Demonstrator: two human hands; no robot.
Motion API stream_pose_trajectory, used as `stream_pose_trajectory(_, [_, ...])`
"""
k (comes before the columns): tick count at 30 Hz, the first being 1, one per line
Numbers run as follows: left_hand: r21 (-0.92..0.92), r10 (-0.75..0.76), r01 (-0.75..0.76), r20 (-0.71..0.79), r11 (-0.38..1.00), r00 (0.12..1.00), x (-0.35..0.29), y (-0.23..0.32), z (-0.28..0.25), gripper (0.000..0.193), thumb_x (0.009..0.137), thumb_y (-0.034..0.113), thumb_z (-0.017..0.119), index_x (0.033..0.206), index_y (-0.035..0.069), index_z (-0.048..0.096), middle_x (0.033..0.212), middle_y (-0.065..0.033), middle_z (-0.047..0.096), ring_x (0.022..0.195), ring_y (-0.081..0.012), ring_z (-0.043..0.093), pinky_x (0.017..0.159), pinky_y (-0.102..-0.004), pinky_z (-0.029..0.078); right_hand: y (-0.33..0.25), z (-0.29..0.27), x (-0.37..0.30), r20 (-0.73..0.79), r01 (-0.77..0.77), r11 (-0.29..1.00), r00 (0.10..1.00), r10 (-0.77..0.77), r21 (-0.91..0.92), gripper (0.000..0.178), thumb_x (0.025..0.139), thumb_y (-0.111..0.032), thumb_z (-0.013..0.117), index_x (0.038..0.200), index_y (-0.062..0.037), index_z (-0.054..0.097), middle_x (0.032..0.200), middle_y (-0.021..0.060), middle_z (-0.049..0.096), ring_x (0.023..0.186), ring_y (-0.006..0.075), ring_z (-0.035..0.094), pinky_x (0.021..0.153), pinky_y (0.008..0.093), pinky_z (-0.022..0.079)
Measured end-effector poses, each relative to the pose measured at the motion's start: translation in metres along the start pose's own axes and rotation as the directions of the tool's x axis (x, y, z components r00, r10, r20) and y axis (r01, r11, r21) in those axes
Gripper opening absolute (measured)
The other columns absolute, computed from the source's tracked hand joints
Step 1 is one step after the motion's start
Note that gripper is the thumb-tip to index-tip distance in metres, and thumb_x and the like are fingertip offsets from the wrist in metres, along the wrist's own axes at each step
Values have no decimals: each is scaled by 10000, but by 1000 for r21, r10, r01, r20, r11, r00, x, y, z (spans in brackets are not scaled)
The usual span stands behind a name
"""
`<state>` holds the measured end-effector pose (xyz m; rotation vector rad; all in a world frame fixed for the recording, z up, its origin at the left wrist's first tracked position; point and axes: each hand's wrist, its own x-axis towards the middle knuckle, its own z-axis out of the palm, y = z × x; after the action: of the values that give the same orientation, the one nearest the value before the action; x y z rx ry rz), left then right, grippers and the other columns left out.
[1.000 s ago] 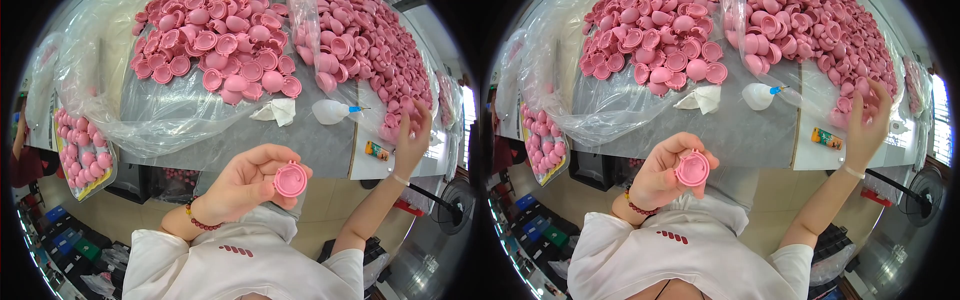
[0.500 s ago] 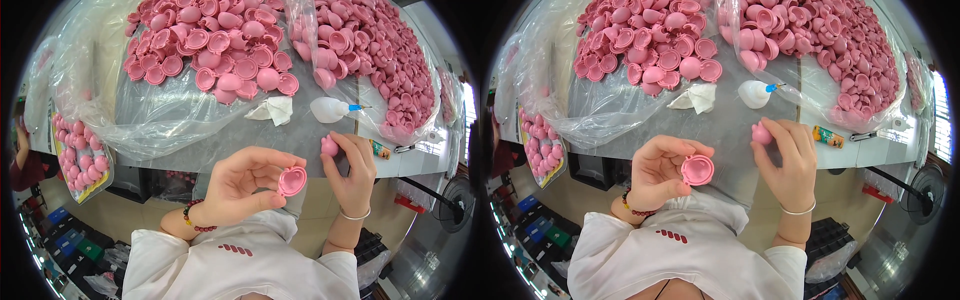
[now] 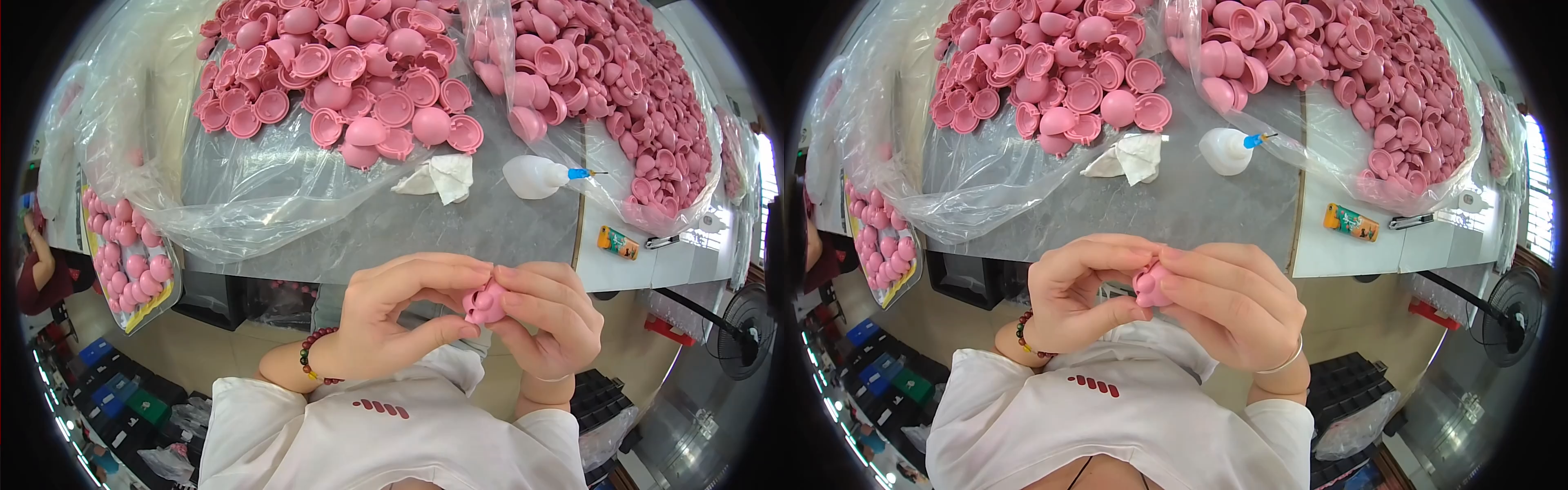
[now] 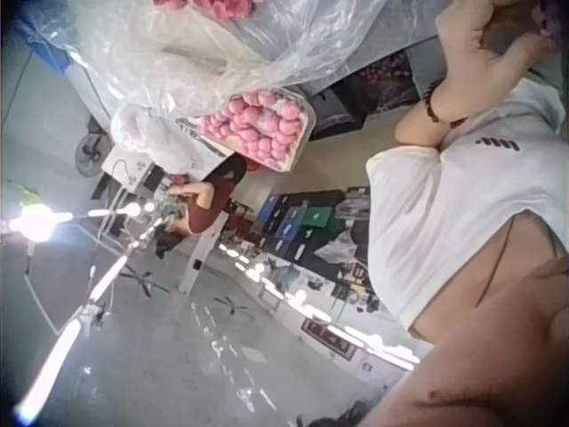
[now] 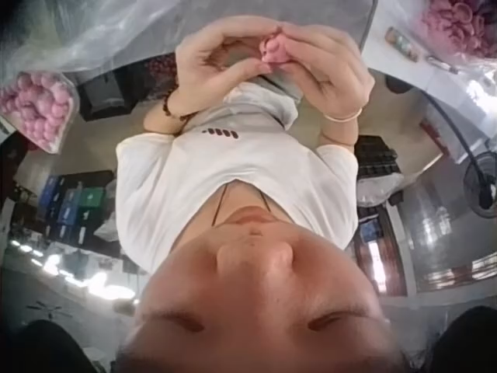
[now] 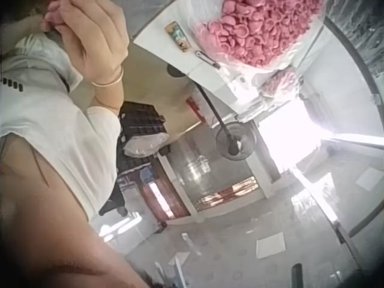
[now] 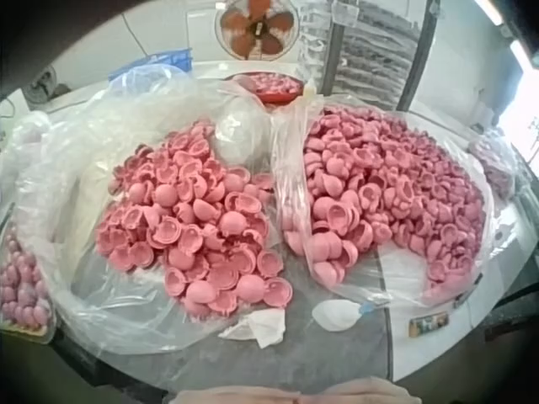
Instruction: Assemble pink plastic toy halves by applying glue to the rim and pressing them together.
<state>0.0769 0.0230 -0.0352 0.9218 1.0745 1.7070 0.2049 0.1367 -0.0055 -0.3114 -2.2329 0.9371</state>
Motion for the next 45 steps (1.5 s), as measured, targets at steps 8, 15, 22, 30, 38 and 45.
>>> stream_pose_trajectory(8, [-96,-36,35,-2,995,999,5,1,0,453,613,-10,719,1022,-67,532,1103,-247,495,954,-236,548,791,-299,459,-1,9,-10,-105,-33,999,994,30,-28,280,574,-90,748,799,-79,581,808,62,557,722,218,554,568,279,469])
stream_pose_trajectory(15, [115,-12,13,-9,993,1000,4,1,-4,490,573,52,757,1004,-65,556,963,-224,581,838,-220,577,727,-292,465,2,-4,-12,-86,133,985,986,-143,-108,222,571,-34,676,765,-99,589,777,36,558,689,198,503,560,298,421])
stream_pose_trajectory(22, [285,195,-184,-10,941,981,4,4,-7,448,554,82,765,946,-52,594,900,-214,605,745,-183,571,638,-253,467,32,5,4,-383,-165,980,903,195,111,345,633,-63,650,939,29,522,942,117,537,870,233,491,734,303,403])
stream_pose_trajectory(30, [277,198,-193,13,941,980,5,5,-9,428,582,132,757,934,-53,598,885,-215,609,726,-176,563,614,-249,463,48,10,20,-205,-372,919,917,342,-131,369,649,-117,692,955,11,530,920,113,588,789,156,533,689,270,431])
stream_pose_trajectory(38, [-491,-129,101,-23,866,991,9,-2,2,529,700,448,645,931,-6,502,767,-124,574,684,-207,556,616,-269,467,31,4,7,-281,-297,893,874,397,339,263,736,-78,582,933,81,511,889,149,591,788,164,548,715,260,428])
stream_pose_trajectory(45, [-681,-301,424,300,597,905,8,-1,-4,560,650,523,650,894,56,460,758,-114,565,638,-218,561,571,-283,459,31,4,1,-187,-359,816,857,481,454,288,747,-92,582,964,80,504,888,121,568,799,181,564,710,259,429])
